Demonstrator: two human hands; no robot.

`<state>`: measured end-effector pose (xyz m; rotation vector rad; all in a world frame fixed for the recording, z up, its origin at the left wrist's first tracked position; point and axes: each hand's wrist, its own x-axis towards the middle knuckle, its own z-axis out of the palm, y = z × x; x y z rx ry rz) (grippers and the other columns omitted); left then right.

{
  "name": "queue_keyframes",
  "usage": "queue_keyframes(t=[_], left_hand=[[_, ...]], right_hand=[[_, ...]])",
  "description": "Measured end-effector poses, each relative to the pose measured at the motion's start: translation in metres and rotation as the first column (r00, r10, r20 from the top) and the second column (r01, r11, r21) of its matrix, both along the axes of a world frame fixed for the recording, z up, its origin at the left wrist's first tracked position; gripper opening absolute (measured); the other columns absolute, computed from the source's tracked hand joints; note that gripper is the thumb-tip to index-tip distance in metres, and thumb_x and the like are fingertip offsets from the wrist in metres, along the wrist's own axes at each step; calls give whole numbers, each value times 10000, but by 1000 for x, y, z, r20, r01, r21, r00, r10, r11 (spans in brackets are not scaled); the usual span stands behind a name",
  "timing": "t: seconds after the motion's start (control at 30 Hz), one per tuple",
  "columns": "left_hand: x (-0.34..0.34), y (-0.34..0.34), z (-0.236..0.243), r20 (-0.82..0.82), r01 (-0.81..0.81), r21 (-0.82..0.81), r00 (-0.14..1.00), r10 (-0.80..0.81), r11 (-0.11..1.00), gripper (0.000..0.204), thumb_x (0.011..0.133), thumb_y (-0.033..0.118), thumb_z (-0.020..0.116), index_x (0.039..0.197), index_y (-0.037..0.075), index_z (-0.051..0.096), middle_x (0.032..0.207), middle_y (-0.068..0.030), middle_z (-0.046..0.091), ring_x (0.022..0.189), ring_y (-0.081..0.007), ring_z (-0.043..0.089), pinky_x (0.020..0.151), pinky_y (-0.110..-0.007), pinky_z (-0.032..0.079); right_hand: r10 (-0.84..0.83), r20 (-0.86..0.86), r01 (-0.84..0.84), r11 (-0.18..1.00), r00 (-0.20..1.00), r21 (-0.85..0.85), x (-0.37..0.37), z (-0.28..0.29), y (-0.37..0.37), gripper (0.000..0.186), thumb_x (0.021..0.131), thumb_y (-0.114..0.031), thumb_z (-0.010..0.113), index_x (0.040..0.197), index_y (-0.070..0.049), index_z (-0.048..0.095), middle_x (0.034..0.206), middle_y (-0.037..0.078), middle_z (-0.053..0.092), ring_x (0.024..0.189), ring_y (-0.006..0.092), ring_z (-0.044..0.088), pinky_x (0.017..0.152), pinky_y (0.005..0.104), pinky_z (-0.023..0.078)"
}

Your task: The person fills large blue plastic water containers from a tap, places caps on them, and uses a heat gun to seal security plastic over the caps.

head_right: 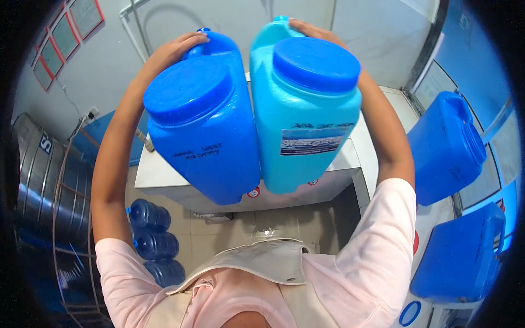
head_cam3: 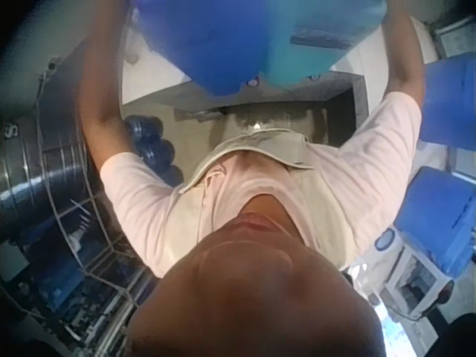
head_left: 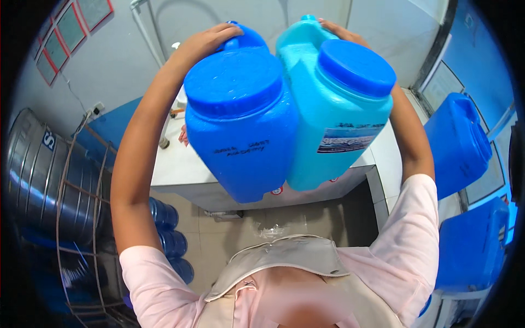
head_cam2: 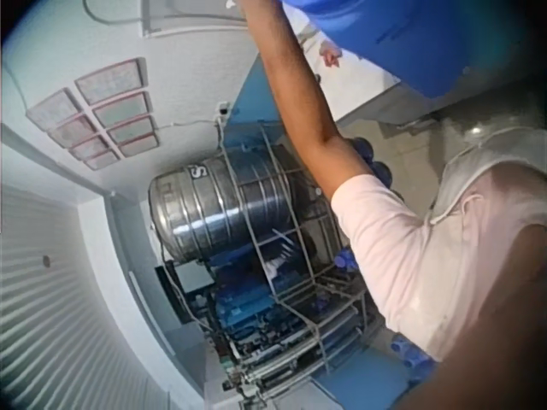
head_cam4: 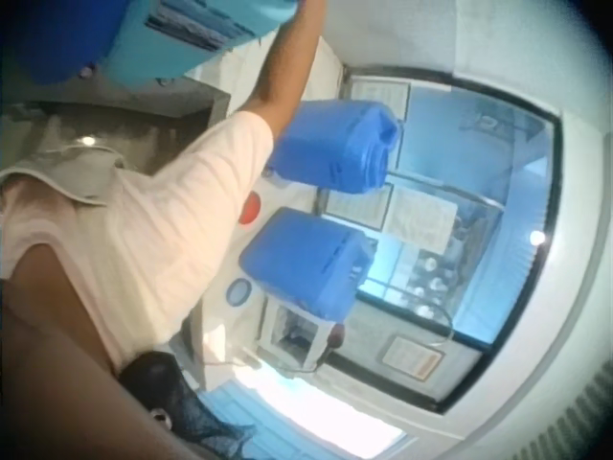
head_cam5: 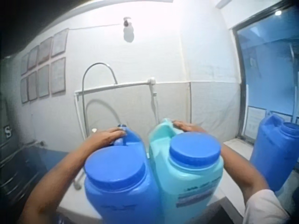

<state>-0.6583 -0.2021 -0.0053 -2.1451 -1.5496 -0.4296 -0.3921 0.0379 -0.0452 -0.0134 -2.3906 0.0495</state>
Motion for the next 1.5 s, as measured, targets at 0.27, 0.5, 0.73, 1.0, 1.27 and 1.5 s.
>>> queue_keyframes(t=[0.27, 0.5, 0.73, 1.0, 1.27, 1.5], left_hand=[[-22, -27, -9, 35, -74, 182, 997, 69, 980, 431, 832, 33, 466, 1245, 149, 434, 1210, -99, 505, 1052, -291, 530, 854, -370, 465], [-60, -211, -107, 510, -404, 178, 818, 267, 897, 351, 853, 120, 531, 1196, 53, 502, 1155, -143, 551, 1047, -285, 539, 886, -332, 425], [-2, -546, -332, 878, -455, -415, 25, 477, 788, 299, 880, 210, 529, 1092, 0, 558, 915, -43, 603, 845, -114, 539, 759, -263, 439], [125, -881, -408, 775, -720, -621, -504, 381, 310, 258, 869, 109, 485, 1074, -30, 557, 949, -121, 629, 850, -171, 592, 754, -286, 458], [121, -1044, -444, 662, -816, -571, -520, 541, -86, 254, 791, 2, 451, 996, 2, 601, 966, -207, 609, 883, -299, 601, 803, -345, 456], [2, -1171, -584, 569, -720, -615, -687, 452, -321, 224, 791, 52, 494, 978, -15, 598, 895, -185, 621, 850, -284, 602, 753, -363, 457]], right_hand=[[-143, 8, 138, 965, 990, 223, 22, 17, 7, 499, 887, -278, 475, 1345, -122, 353, 1358, 141, 383, 1252, 298, 367, 1030, 382, 301], [-458, -457, 364, 887, 762, -283, 153, -9, 36, 403, 872, -228, 538, 1212, -17, 490, 1241, 128, 497, 1092, 241, 496, 946, 341, 367], [-149, -567, -307, 715, 810, -628, 42, -79, -328, 265, 921, -111, 391, 1054, 67, 536, 1081, 193, 571, 943, 257, 598, 826, 342, 491], [588, 153, -274, 572, 794, -773, -143, -172, -625, 198, 888, -46, 459, 1054, 6, 552, 954, 81, 608, 819, 146, 601, 714, 253, 462], [737, 512, -385, 671, 441, -634, -258, -244, -827, 222, 814, -52, 513, 1020, 7, 571, 888, 187, 621, 761, 247, 615, 665, 330, 466], [679, 704, -404, 715, 207, -570, -358, -385, -959, 198, 822, -90, 504, 977, -2, 588, 933, 204, 610, 821, 310, 607, 717, 381, 469]])
